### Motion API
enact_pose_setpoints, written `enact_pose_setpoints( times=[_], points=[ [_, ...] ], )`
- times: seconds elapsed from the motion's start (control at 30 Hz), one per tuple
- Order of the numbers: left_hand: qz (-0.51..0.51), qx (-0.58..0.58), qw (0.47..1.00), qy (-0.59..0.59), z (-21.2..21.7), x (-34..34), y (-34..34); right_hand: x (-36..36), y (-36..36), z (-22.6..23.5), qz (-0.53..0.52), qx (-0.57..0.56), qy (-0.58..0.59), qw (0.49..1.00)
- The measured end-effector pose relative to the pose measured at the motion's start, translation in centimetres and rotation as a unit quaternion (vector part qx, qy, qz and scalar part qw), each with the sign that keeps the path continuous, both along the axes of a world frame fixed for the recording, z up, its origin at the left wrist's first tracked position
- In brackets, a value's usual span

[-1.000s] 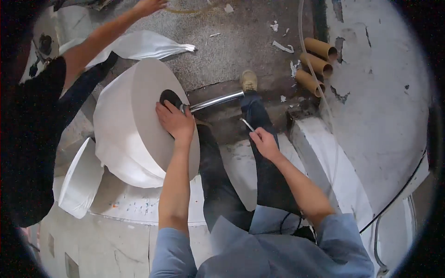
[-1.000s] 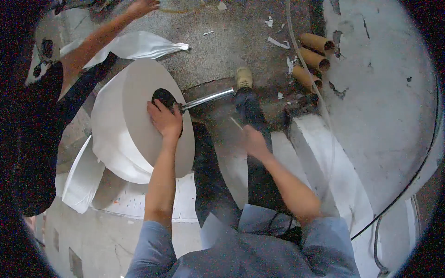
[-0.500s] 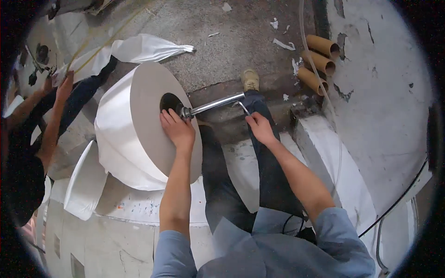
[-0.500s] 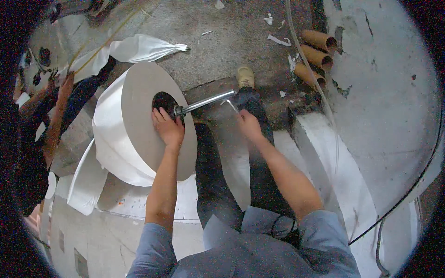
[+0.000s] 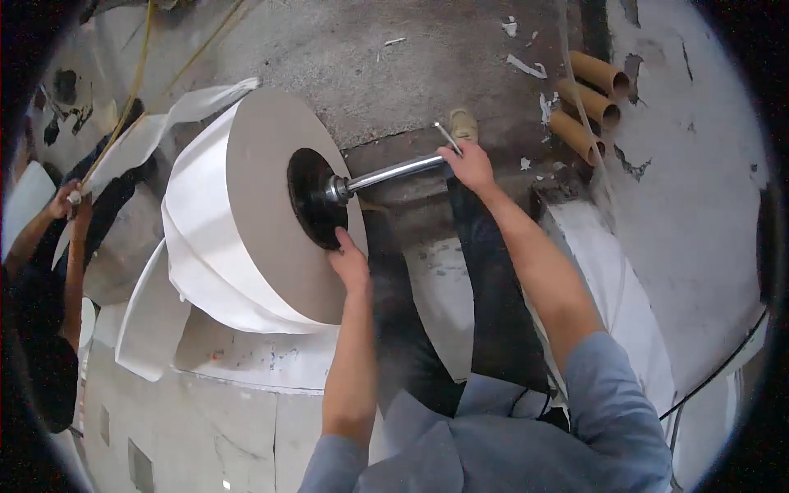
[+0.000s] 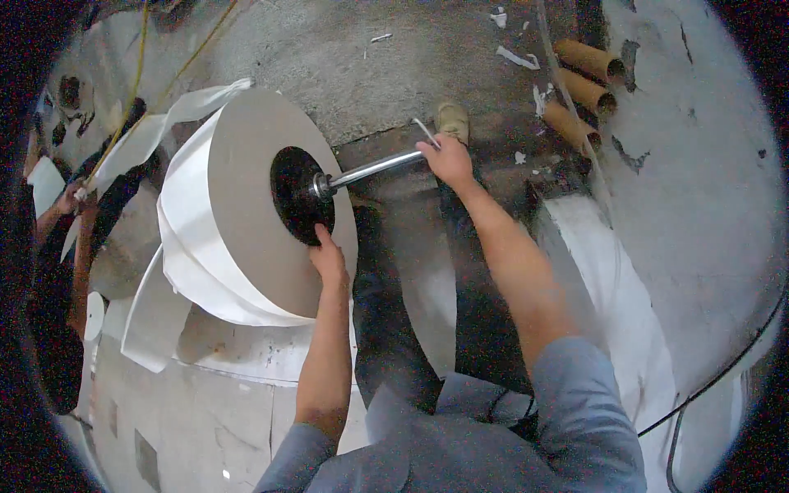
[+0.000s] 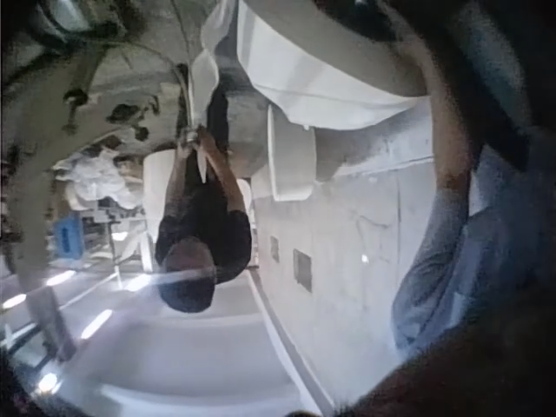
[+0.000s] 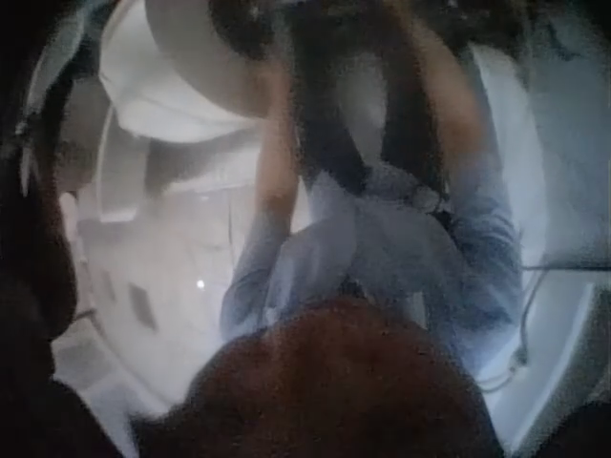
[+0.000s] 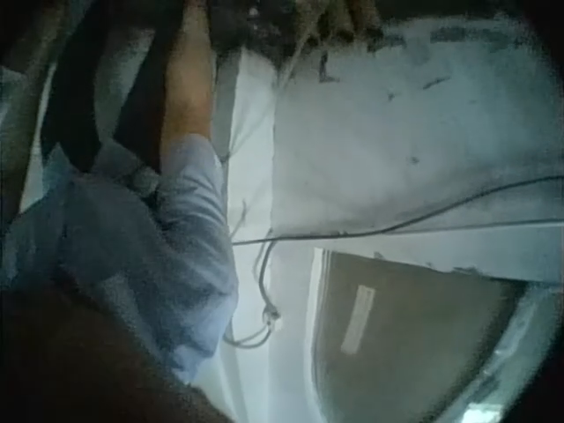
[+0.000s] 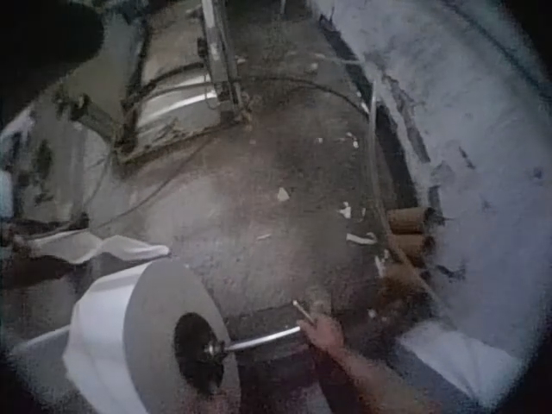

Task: Moving paper rolls onto spindles and writing identification labels on them using a marker.

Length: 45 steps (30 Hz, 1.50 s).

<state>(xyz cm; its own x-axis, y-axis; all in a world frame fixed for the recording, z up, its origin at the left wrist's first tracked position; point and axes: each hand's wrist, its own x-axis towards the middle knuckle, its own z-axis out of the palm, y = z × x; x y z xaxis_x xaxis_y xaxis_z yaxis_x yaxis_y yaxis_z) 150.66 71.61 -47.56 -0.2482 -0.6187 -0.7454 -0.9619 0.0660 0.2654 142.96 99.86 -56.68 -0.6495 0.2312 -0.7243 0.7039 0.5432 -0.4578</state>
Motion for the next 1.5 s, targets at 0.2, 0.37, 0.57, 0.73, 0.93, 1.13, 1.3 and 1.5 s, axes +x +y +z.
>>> enact_pose_setpoints(
  times=[0.2,0.37,0.57,0.73,0.93,1.13,1.3,1.5],
  points=[
    [-0.023,-0.054,0.998,-0.029,-0.1,0.4,-0.5,-0.3,0.0,-0.6,0.045,-0.050,-0.043,0.997],
    [-0.129,-0.014,0.988,-0.084,3.2,-2.5,0.1,-1.0,-1.1,0.5,0.092,0.035,-0.015,0.995],
    [-0.291,-0.064,0.937,0.180,11.5,-7.9,-0.2,-4.6,-6.4,-2.3,0.296,-0.053,0.039,0.953],
    [-0.444,-0.275,0.825,0.216,13.7,-12.3,-5.8,-7.4,-14.1,-8.1,0.377,-0.116,-0.067,0.916],
    [-0.492,-0.296,0.813,0.096,12.2,-11.4,-8.0,-8.1,-18.2,-11.0,0.475,-0.134,-0.134,0.859],
    [-0.499,-0.299,0.803,0.126,12.1,-11.5,-8.2,-8.5,-18.3,-11.5,0.463,-0.116,-0.116,0.871],
    [-0.499,-0.296,0.802,0.144,12.1,-11.7,-8.0,-8.7,-18.1,-11.7,0.467,-0.115,-0.116,0.869],
    [-0.494,-0.293,0.808,0.134,12.1,-11.5,-8.0,-9.3,-18.6,-11.0,0.494,-0.086,-0.117,0.857]
  ],
)
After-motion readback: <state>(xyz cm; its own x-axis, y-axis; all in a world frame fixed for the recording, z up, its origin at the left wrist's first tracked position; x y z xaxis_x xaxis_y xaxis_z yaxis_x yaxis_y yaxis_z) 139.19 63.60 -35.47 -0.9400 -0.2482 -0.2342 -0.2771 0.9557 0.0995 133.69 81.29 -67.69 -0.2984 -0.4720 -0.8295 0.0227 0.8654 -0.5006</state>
